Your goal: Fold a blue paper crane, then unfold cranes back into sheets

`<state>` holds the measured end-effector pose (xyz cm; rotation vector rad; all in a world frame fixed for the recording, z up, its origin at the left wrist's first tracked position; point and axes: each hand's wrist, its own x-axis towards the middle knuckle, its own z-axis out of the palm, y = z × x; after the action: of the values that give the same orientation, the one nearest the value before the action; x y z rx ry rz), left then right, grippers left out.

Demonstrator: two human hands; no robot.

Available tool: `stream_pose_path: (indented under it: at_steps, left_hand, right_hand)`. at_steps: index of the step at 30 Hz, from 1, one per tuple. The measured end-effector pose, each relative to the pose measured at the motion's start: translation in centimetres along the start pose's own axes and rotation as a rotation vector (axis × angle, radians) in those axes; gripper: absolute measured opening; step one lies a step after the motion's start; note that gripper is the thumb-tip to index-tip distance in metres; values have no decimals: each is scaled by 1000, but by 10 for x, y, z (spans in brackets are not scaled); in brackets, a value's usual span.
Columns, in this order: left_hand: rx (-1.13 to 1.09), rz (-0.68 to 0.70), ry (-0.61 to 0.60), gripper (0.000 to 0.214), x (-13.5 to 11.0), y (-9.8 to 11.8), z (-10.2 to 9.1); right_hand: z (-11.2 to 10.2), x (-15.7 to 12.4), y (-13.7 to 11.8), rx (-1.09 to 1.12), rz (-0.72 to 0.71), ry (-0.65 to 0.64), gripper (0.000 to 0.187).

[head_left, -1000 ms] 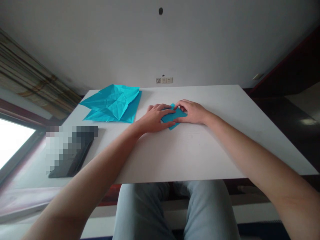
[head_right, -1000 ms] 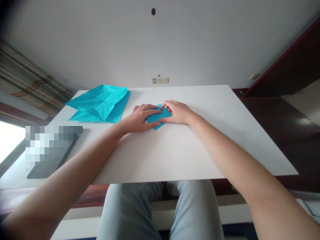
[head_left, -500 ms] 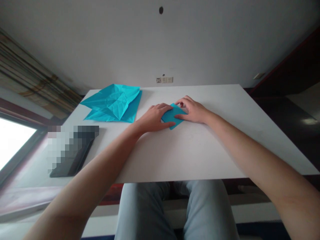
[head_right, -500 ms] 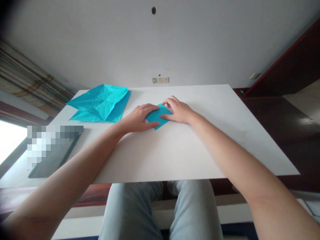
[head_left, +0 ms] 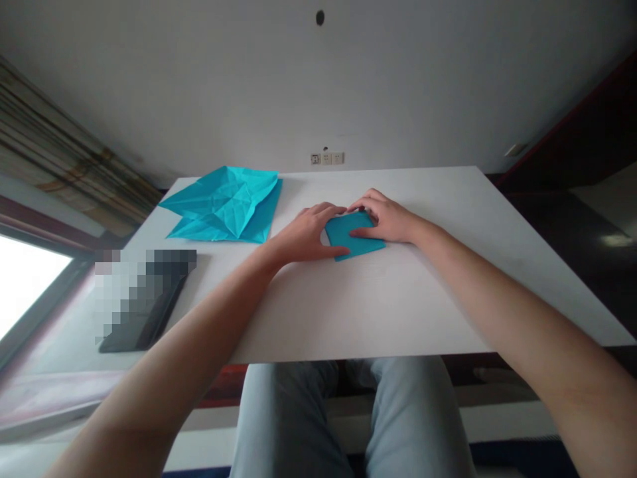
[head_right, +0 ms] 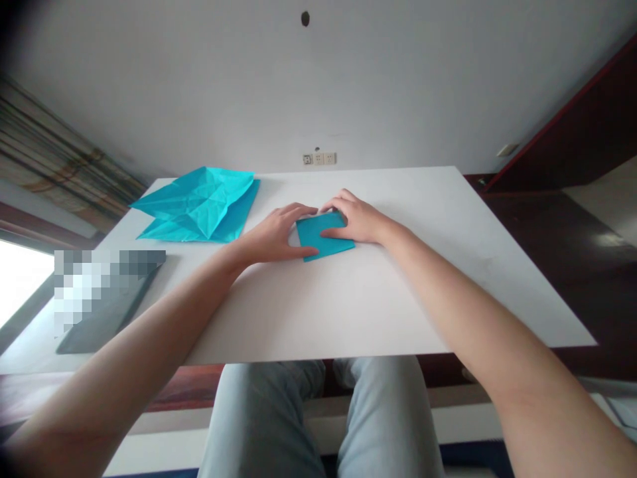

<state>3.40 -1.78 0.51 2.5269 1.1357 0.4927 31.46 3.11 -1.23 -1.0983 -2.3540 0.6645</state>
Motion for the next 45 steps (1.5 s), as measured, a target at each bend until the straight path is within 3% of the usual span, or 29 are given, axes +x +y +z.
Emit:
stream_pose_path:
  at_steps: [7, 19, 28, 34, 39, 45]
  left_hand:
    - [83, -127, -19, 106, -2, -9, 6]
    - [118, -169, -44, 90, -2, -12, 0]
    - [108, -102, 47, 81, -1, -8, 0]
    - [72, -72, 89, 49, 3, -8, -1]
    - [45, -127, 128, 43, 3, -12, -1]
    - [-8, -138, 137, 42, 4, -7, 0]
  right_hand:
    - [-4, 2, 6, -108, 20, 48, 56]
    - [-10, -1, 9, -57, 56, 25, 60]
    - [-9, 0, 9, -41, 37, 22, 76]
    - [-1, 3, 1, -43, -20, 48, 63]
    - [4, 3, -8, -7, -12, 59, 55]
    - [2, 2, -11, 101, 76, 55, 73]
